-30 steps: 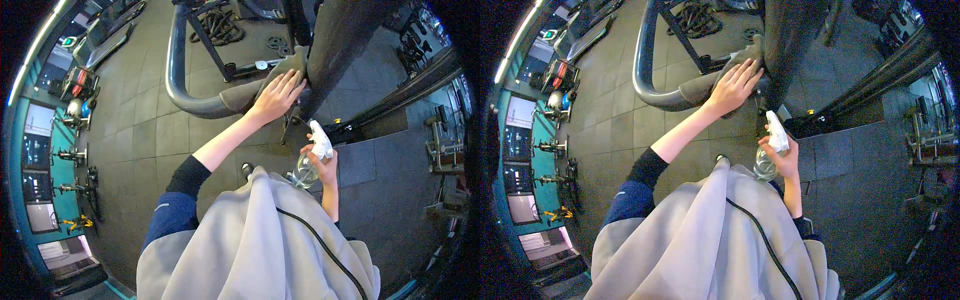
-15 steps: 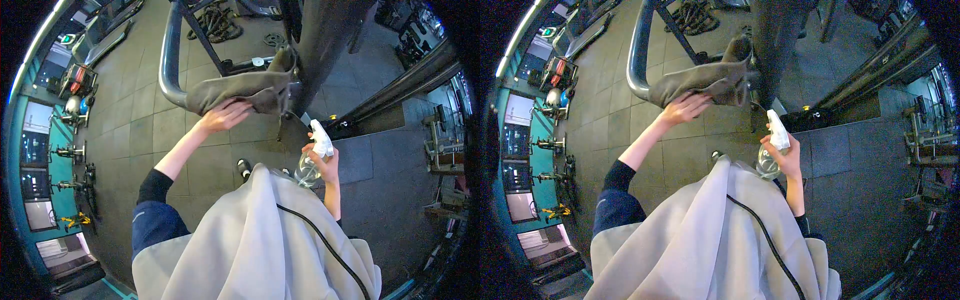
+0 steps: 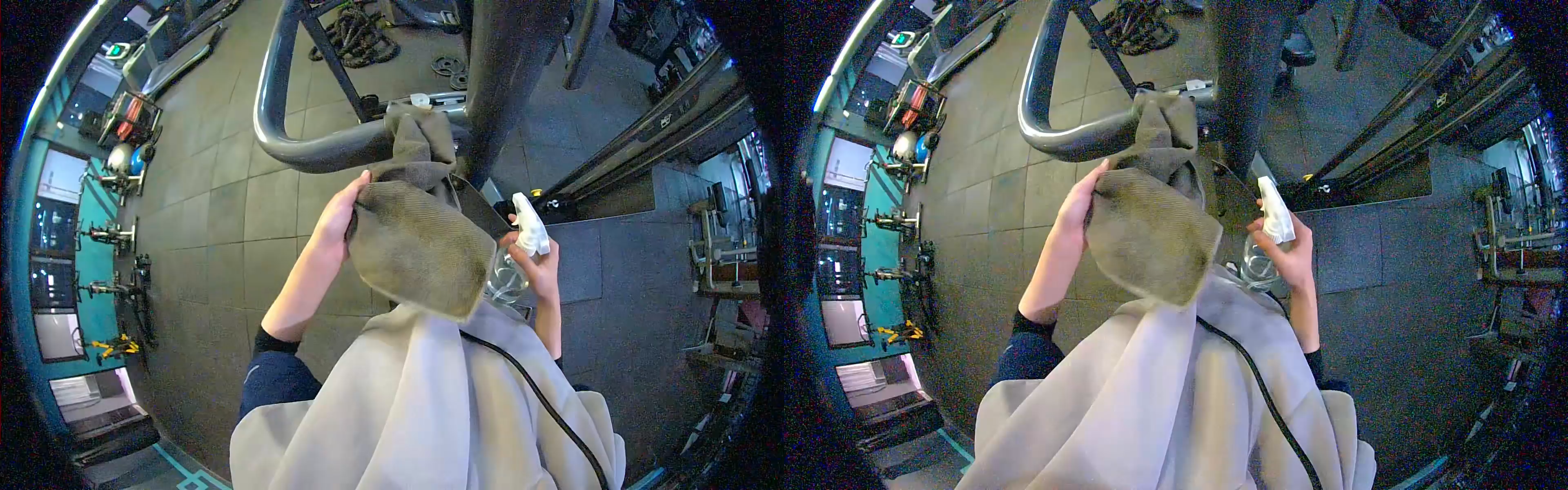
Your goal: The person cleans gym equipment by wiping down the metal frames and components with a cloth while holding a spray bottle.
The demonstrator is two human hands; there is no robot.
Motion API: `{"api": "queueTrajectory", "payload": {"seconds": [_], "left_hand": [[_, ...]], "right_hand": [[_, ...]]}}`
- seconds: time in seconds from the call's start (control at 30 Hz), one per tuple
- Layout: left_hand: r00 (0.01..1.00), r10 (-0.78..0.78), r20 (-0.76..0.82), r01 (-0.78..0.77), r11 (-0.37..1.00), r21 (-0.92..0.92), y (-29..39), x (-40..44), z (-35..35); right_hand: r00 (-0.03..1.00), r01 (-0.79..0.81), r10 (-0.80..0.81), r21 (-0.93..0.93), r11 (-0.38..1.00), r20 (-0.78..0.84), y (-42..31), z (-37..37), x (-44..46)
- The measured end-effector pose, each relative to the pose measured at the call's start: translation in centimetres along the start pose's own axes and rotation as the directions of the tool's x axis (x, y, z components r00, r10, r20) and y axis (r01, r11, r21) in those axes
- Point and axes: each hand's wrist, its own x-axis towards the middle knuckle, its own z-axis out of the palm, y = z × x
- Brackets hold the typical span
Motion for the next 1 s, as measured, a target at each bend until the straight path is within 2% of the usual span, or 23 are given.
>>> {"api": "queueTrajectory", "payload": {"seconds": [0.03,0.07,0.1,0.17,0.2,0.23,0.27,0.33,0.37,0.4,0.43,0.47,0.5,0.53,0.57,0.6,0.7,0.77,0.83,0.87,0.93,0.97,1.0], "left_hand": [[1.000,0.001,0.002,-0.001,1.000,0.002,0.4,-0.7,0.3],[0.970,0.239,-0.052,-0.236,0.970,0.056,0.9,-1.5,0.4],[0.881,0.463,-0.093,-0.452,0.884,0.119,1.4,-2.2,0.6],[0.544,0.832,-0.108,-0.793,0.552,0.257,2.5,-3.8,2.6],[0.547,0.830,-0.108,-0.793,0.555,0.253,2.6,-4.0,3.7],[0.263,0.961,-0.090,-0.861,0.276,0.427,2.9,-3.8,4.4],[-0.038,0.999,-0.019,-0.816,-0.020,0.578,3.2,-3.3,4.9],[0.001,0.986,0.166,-0.778,-0.104,0.620,2.5,-0.6,5.8],[0.018,0.921,0.390,-0.570,-0.311,0.760,2.7,1.4,5.4],[0.037,0.907,0.420,-0.577,-0.324,0.750,1.7,4.6,6.0],[0.176,0.902,0.394,-0.532,-0.249,0.809,0.8,6.7,7.3],[0.488,0.834,0.259,-0.476,0.005,0.880,-1.1,9.9,7.5],[0.168,0.734,0.658,-0.194,-0.630,0.752,-2.7,13.4,7.3],[0.210,0.780,0.590,-0.162,-0.568,0.807,-4.8,14.3,8.2],[0.556,0.761,0.336,-0.286,-0.204,0.936,-6.2,14.9,9.7],[0.363,0.854,0.372,-0.352,-0.243,0.904,-7.1,15.6,10.5],[0.250,0.874,0.417,-0.454,-0.275,0.847,-8.7,16.7,10.3],[0.070,0.832,0.551,-0.463,-0.463,0.756,-10.6,18.1,8.4],[0.130,0.721,0.681,-0.306,-0.624,0.719,-12.4,17.9,6.2],[0.131,0.720,0.681,-0.307,-0.624,0.719,-12.8,17.4,5.2],[0.535,0.574,0.620,-0.298,-0.559,0.774,-12.7,16.1,3.3],[0.536,0.573,0.620,-0.298,-0.558,0.774,-12.6,16.1,2.5],[0.385,0.634,0.671,-0.364,-0.564,0.742,-12.9,16.4,1.7]], "right_hand": [[1.000,0.002,-0.002,0.000,1.000,-0.002,0.0,-0.2,-0.1],[1.000,0.001,-0.001,0.008,1.000,-0.015,-0.1,-0.4,-0.2],[1.000,-0.003,0.003,0.016,1.000,-0.029,-0.1,-0.6,-0.5],[0.999,0.001,0.000,0.024,1.000,-0.045,-0.3,-1.3,-1.0],[0.999,0.013,-0.013,-0.006,1.000,-0.045,-0.5,-2.2,-1.5],[0.999,0.026,-0.028,-0.036,0.999,-0.042,-0.4,-2.7,-1.7],[0.999,0.025,-0.027,-0.038,0.999,-0.042,-0.6,-2.9,-1.9],[0.999,-0.035,0.033,-0.051,0.998,-0.042,-0.7,-3.2,-2.1],[0.999,-0.038,0.036,-0.052,0.998,-0.033,-0.6,-3.3,-2.1],[0.998,-0.045,0.044,-0.026,0.999,-0.044,-0.2,-3.4,-2.3],[0.997,-0.053,0.053,0.000,0.999,-0.053,-0.1,-3.4,-2.4],[0.997,-0.057,0.057,0.000,0.998,-0.045,0.0,-3.3,-2.5],[0.998,-0.058,0.057,-0.013,0.998,-0.037,0.1,-3.3,-2.6],[0.998,-0.056,0.055,-0.025,0.998,-0.031,0.2,-3.4,-2.5],[0.998,-0.055,0.054,-0.025,0.998,-0.026,0.2,-3.3,-2.5],[0.999,-0.045,0.045,-0.022,0.999,-0.023,0.2,-3.1,-2.6],[0.999,-0.035,0.035,0.009,0.999,-0.035,0.1,-2.1,-2.4],[1.000,-0.027,0.026,-0.068,0.997,-0.002,0.2,-2.3,-2.3],[1.000,-0.025,0.025,-0.054,0.998,-0.002,0.0,-1.9,-2.1],[1.000,-0.019,0.019,-0.043,0.999,-0.002,-0.1,-1.6,-1.9],[1.000,-0.027,0.027,-0.036,0.999,-0.003,0.0,-1.3,-1.5],[0.999,-0.033,0.033,-0.028,0.999,-0.002,0.0,-1.1,-1.4],[1.000,-0.031,0.031,-0.039,0.999,-0.002,-0.3,-1.0,-1.3]]}}
